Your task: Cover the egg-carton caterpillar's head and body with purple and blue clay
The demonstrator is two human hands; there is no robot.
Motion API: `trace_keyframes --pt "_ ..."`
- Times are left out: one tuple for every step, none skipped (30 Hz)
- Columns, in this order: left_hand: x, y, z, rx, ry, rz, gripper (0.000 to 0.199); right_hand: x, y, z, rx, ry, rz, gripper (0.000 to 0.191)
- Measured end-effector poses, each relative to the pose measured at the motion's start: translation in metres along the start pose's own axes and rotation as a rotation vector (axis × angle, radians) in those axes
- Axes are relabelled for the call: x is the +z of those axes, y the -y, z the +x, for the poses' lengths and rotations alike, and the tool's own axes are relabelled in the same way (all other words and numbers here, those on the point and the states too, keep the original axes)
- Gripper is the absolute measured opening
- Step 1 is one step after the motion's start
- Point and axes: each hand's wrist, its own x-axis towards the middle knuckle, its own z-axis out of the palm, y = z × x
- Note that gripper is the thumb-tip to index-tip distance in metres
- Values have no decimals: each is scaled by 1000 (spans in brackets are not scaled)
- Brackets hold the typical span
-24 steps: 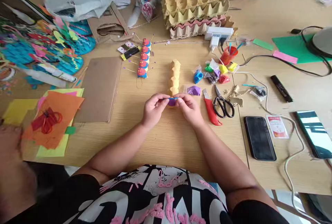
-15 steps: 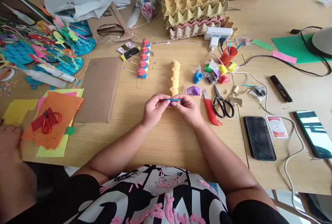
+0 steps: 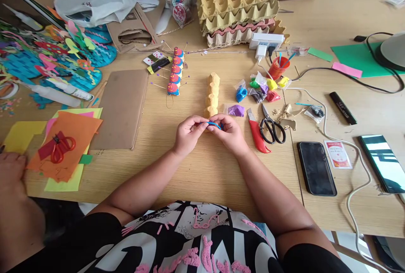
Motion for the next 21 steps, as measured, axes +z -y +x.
trace_keyframes --pt "0 -1 0 1 3 7 18 0 0 0 -2 6 3 37" --pt "0 -2 0 0 6 12 18 0 -1 0 -4 11 3 37" --pt "0 -2 0 -2 6 18 19 0 -1 0 -6 13 2 37" --pt "0 -2 0 -7 2 24 19 0 -1 0 -7 17 1 37" --pt "0 -3 0 -16 -7 29 20 -1 -1 0 -5 25 1 38" --pt "0 -3 0 -28 -21 33 21 -1 -1 0 -1 35 1 40" --pt "0 -2 0 -43 -35 34 22 -2 -1 0 9 46 2 42" --pt "0 -2 -1 -57 -47 33 23 -2 -1 0 22 55 2 45" --pt "-1 -2 -1 -69 -56 32 24 -3 -1 0 38 59 0 47" --pt "-1 -1 -1 -77 -61 30 24 -3 0 0 54 61 -1 50" --pt "-1 -1 -1 -81 -63 29 25 -3 0 0 68 59 -2 52" --pt "-1 -1 -1 -83 -63 27 25 -3 0 0 80 57 -3 54" --pt "-1 0 -1 -85 -61 24 25 -2 0 0 88 56 -5 56" --pt "-1 0 -1 -87 -58 16 25 -2 0 0 94 55 -11 59" --pt "-1 0 -1 -90 -52 6 25 -2 0 -1 95 52 -20 60" --pt "0 -1 -1 -93 -44 -6 25 -1 0 -1 94 47 -31 61" --pt "0 -1 -1 -96 -35 -17 25 -1 0 -1 91 38 -42 60" --pt "0 -2 -1 -96 -26 -23 26 0 -1 -1 87 28 -51 57" --pt "1 -3 -1 -95 -19 -23 26 0 -1 -1 80 13 -59 52" --pt "1 -4 -1 -94 -13 -19 27 -1 -1 -1 71 -6 -66 47" --pt "1 -4 0 -93 -9 -12 27 -1 -1 -1 60 -28 -76 43"
